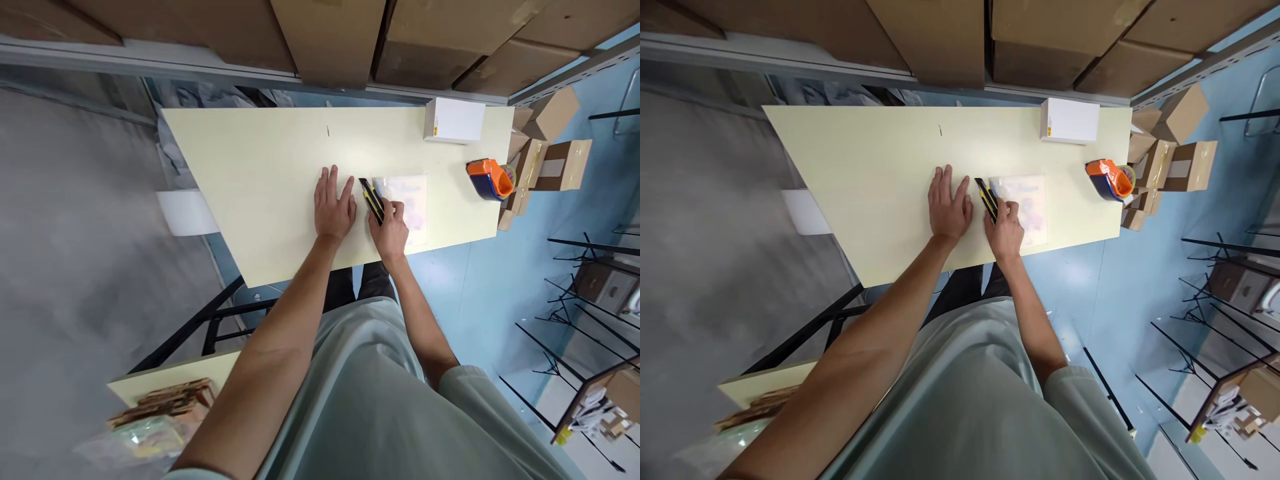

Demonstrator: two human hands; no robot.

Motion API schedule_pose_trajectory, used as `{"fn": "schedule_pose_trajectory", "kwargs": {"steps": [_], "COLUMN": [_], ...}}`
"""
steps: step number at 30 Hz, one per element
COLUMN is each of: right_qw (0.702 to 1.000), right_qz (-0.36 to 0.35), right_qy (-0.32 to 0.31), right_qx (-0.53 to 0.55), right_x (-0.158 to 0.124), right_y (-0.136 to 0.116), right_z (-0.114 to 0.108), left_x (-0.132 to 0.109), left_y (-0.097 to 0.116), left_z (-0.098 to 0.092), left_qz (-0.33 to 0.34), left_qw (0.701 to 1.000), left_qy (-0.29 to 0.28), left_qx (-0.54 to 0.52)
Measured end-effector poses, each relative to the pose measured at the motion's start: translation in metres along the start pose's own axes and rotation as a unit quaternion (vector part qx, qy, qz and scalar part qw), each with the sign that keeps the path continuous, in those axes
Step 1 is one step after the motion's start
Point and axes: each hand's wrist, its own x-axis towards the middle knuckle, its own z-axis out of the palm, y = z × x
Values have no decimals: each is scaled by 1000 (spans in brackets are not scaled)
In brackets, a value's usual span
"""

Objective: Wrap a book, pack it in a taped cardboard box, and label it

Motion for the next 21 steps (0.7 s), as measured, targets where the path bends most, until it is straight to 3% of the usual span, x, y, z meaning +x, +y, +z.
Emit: {"fn": "schedule_pose_trajectory", "kwargs": {"steps": [8, 21], "right_qw": [999, 1000], "right_qz": [-4, -8], "right_qy": [-37, -14], "right_qx": [-33, -26], "right_x": [-2, -24], "right_y": [-4, 1], "right_z": [-17, -11], "left_x": [2, 2], "left_y": [7, 10], "left_z": [-7, -7], "left_qz": [-9, 2], "left_qw": [1000, 1000], "left_qy": [-4, 2], "left_qx": [-19, -19]}}
